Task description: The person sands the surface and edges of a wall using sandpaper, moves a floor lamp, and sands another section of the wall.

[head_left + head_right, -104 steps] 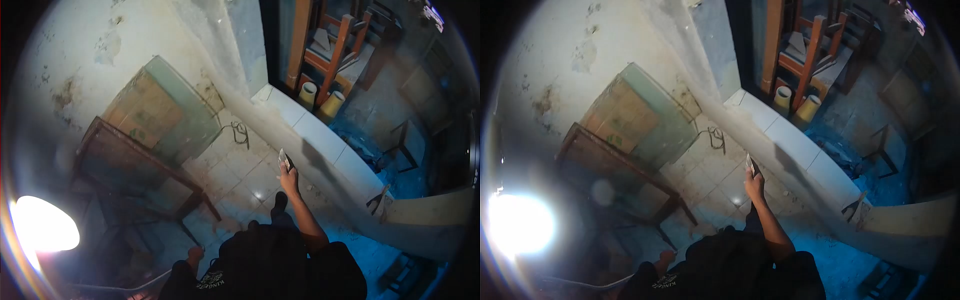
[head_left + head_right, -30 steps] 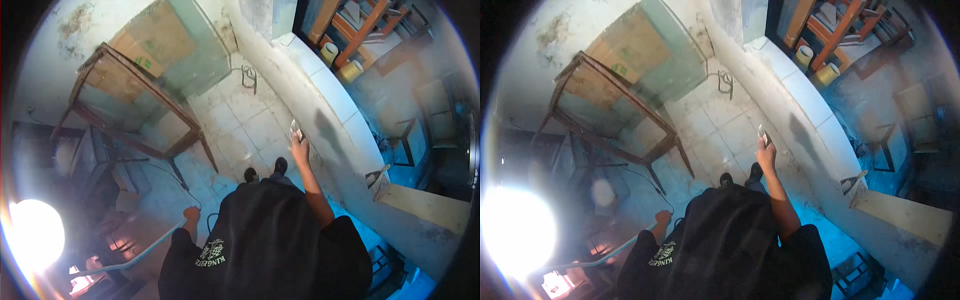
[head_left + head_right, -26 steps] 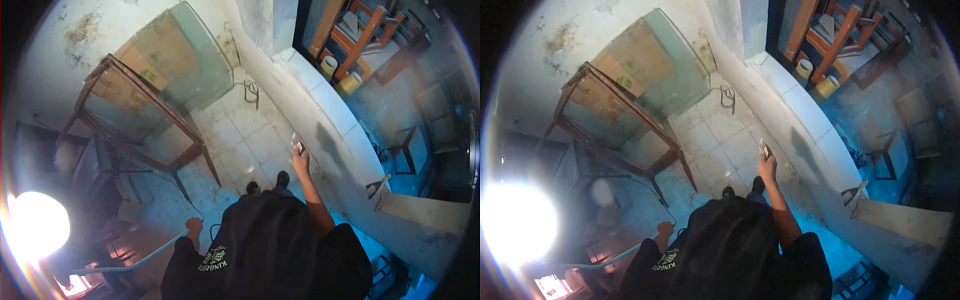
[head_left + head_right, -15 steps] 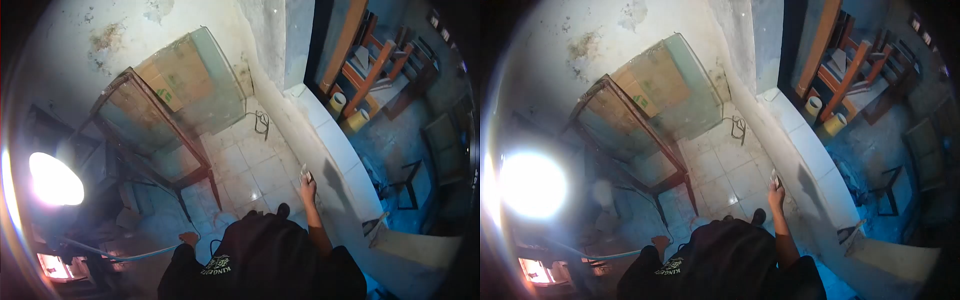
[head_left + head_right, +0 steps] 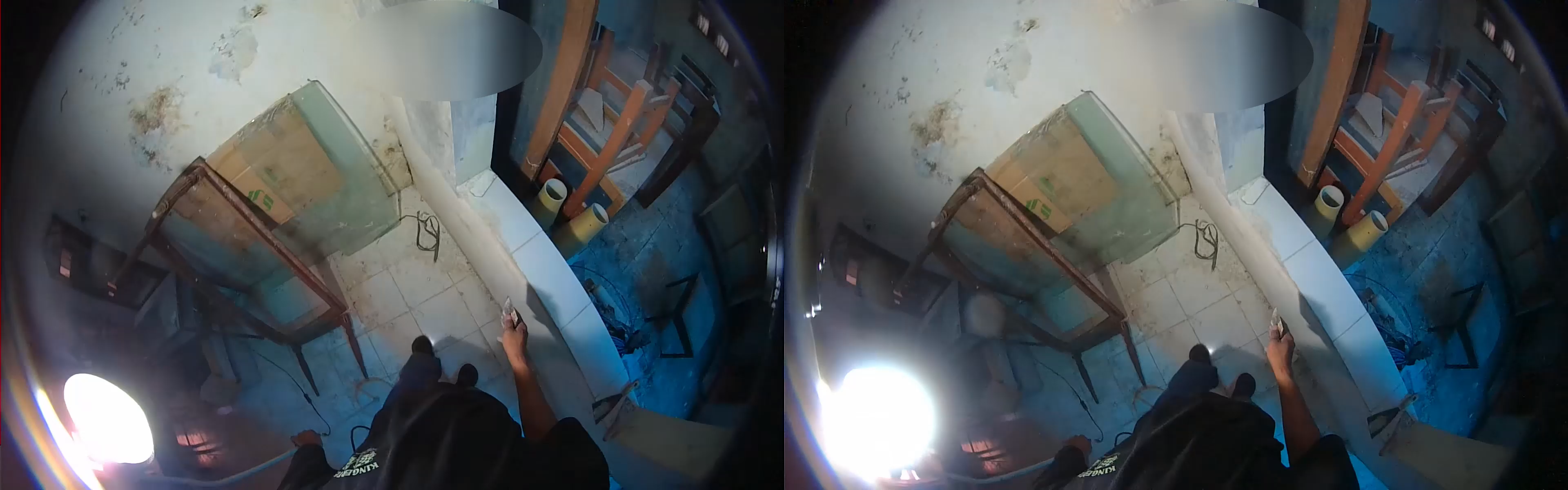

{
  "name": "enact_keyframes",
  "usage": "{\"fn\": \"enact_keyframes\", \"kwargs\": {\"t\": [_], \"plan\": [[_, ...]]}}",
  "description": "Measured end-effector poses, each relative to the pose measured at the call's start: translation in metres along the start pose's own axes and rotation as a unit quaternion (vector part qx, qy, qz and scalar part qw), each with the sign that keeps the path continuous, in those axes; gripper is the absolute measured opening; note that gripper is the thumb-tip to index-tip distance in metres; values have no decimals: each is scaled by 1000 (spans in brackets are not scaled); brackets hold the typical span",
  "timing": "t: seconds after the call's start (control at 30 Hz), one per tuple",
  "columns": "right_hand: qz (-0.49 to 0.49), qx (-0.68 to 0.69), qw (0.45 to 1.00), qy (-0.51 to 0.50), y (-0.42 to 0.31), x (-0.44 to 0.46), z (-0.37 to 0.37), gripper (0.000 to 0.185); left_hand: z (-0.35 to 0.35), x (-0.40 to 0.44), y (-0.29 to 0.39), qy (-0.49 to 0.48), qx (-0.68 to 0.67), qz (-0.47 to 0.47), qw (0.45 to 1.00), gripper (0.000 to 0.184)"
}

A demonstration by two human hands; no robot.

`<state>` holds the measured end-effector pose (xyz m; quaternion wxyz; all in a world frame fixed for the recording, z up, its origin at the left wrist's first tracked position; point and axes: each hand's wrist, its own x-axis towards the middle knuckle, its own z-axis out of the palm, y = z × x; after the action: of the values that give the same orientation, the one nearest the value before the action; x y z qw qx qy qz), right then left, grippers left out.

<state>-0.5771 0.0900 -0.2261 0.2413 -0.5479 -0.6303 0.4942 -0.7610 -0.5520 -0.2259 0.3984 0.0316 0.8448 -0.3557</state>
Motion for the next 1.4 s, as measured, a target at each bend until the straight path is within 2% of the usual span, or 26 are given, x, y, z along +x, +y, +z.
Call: {"fn": "enact_keyframes", "kwargs": {"t": [0.07, 0.1, 0.13, 0.17, 0.2, 0.3, 0.37, 0.43, 0.5, 0.57, 0.6, 0.63, 0.7, 0.73, 0.77, 0.8, 0.83, 0.9, 0.97, 1.0, 1.03, 1.1, 1.17, 1.23, 1.3, 1.4], "plan": [[101, -3, 994, -47, -36, 11, 13, 41, 11, 17, -6, -10, 68, 60, 996, 32], [102, -2, 994, -45, -38, 23, 26, 41, 8, 17, -10, -41, 48, 79, 995, 33], [64, -26, 997, -16, -34, 38, 45, 41, 2, 18, -14, -71, 28, 98, 992, 34], [29, -50, 998, 18, -31, 51, 61, 42, -3, 23, -15, -88, 106, 176, 975, 36], [-21, 16, 998, 62, -39, 64, 78, 42, -10, 32, -17, -107, 187, 254, 943, 37], [-38, 37, 999, 6, -109, 102, 102, 43, -59, 62, 14, -48, 157, 259, 952, 36], [-16, 213, 976, 40, -185, 120, 123, 38, -109, 92, 27, 20, 108, 261, 959, 35], [-8, 212, 974, 77, -249, 139, 127, 35, -160, 123, 30, 90, 65, 265, 958, 34], [-87, 218, 965, 113, -239, 179, 161, 34, -199, 153, 38, 156, 17, 276, 948, 34], [-135, 231, 946, 183, -284, 199, 174, 33, -345, 198, 136, 212, -35, 291, 932, 34], [-124, 233, 944, 200, -302, 205, 177, 33, -415, 196, 173, 227, -138, 247, 932, 35], [-120, 222, 946, 202, -317, 212, 179, 31, -487, 177, 202, 346, -163, 359, 851, 34], [-104, 219, 943, 228, -329, 230, 194, 31, -629, 109, 272, 450, -334, 438, 704, 29], [-159, 192, 931, 267, -327, 241, 206, 31, -695, 49, 291, 452, -325, 442, 703, 30], [-212, 161, 915, 303, -323, 248, 212, 31, -743, -5, 309, 484, -397, 512, 588, 28], [-174, 173, 941, 232, -326, 248, 210, 40, -780, -47, 318, 510, -409, 529, 541, 29], [-163, 177, 938, 251, -329, 250, 209, 40, -809, -84, 325, 533, -421, 546, 490, 29], [-262, 68, 924, 270, -332, 260, 210, 51, -841, -149, 333, 589, -450, 580, 338, 29], [-217, 90, 932, 277, -331, 271, 206, 60, -862, -175, 348, 720, -423, 525, 165, 18], [-194, 125, 944, 236, -329, 277, 197, 61, -871, -196, 356, 768, -415, 481, 84, 23], [-170, 161, 952, 197, -325, 278, 192, 61, -886, -196, 360, 723, -426, 544, 8, 26], [-144, 183, 950, 206, -313, 268, 202, 58, -906, -205, 375, 717, -437, 542, -6, 30], [-192, 157, 950, 189, -312, 254, 208, 59, -921, -201, 392, 734, -491, 464, -60, 29], [-198, 211, 925, 246, -316, 267, 203, 57, -939, -190, 415, 711, -482, 507, -68, 29], [-148, 262, 934, 193, -305, 287, 200, 54, -951, -180, 436, 688, -464, 554, -70, 29], [-180, 220, 922, 264, -298, 290, 216, 51, -957, -158, 457, 655, -450, 603, -69, 29]]}}
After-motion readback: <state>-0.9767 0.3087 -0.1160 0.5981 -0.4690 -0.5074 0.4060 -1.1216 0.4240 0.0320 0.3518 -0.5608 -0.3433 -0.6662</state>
